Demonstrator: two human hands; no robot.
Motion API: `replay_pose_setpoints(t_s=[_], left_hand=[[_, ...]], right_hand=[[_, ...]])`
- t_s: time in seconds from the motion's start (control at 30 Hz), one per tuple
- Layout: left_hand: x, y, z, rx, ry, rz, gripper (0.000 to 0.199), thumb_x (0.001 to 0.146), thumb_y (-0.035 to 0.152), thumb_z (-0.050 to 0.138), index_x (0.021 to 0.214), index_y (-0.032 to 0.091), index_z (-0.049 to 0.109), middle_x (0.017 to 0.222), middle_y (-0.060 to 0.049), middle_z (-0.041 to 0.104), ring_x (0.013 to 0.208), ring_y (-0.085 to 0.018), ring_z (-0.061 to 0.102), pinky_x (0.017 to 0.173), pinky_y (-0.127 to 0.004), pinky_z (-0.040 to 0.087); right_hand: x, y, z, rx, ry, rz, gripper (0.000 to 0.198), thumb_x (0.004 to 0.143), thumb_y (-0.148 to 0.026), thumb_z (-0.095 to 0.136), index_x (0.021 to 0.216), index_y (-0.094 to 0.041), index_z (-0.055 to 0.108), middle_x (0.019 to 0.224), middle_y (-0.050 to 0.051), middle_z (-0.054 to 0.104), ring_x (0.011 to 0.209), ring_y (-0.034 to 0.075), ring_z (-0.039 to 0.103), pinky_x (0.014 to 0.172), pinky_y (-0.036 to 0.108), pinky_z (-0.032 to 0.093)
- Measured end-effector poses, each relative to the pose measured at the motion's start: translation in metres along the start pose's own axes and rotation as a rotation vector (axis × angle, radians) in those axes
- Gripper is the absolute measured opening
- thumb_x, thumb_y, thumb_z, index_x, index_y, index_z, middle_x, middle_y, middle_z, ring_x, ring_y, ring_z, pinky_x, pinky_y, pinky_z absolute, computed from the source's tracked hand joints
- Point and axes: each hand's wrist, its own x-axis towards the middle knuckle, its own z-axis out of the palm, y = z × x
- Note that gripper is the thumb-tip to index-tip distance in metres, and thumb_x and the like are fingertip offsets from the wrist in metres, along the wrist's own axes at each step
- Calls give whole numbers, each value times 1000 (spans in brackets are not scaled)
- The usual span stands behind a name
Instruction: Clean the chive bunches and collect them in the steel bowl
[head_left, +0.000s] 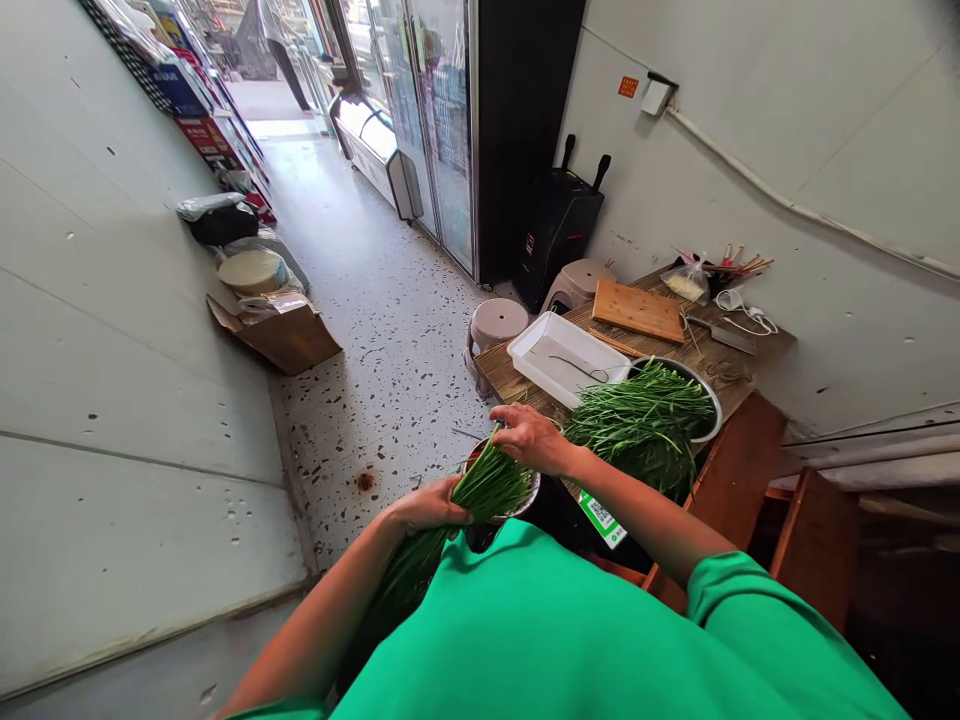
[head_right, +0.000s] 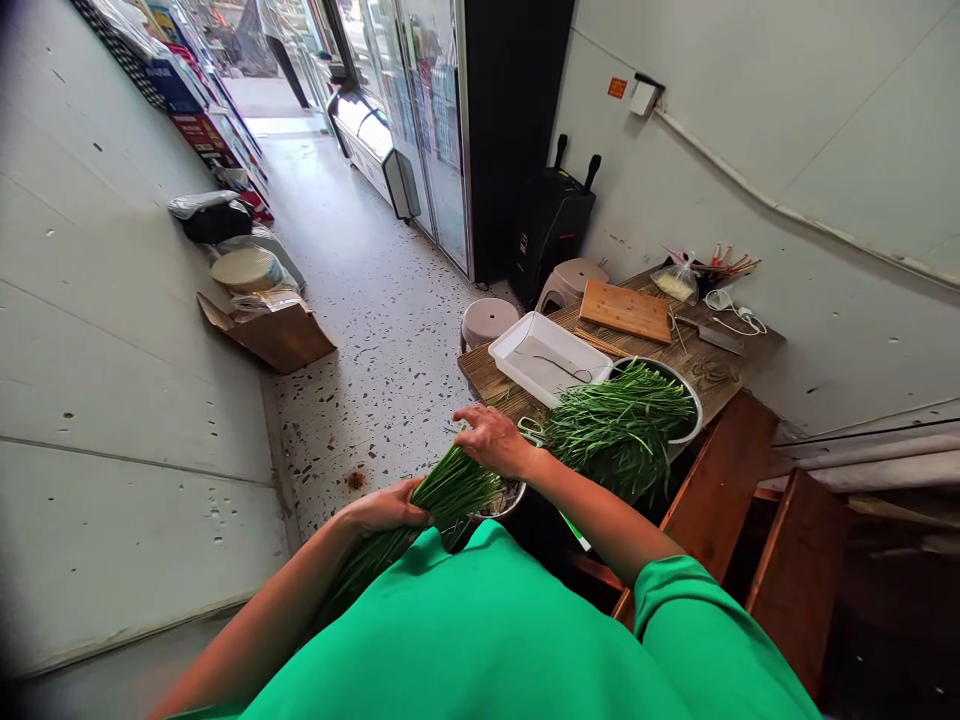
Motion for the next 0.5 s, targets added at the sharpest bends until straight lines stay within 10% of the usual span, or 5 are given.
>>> replay_pose_setpoints(t_s=[0.5], left_hand=[[4,9,-3,334,-20,117,44,58,23,68,100,13,58,75,0,62,72,-16,55,62,-23,43]], right_hand=[[-1,-11,-8,-126,-25,-208,18,89,-25,51,86,-18,67,121,8,53,111,22,42,93,35,40]])
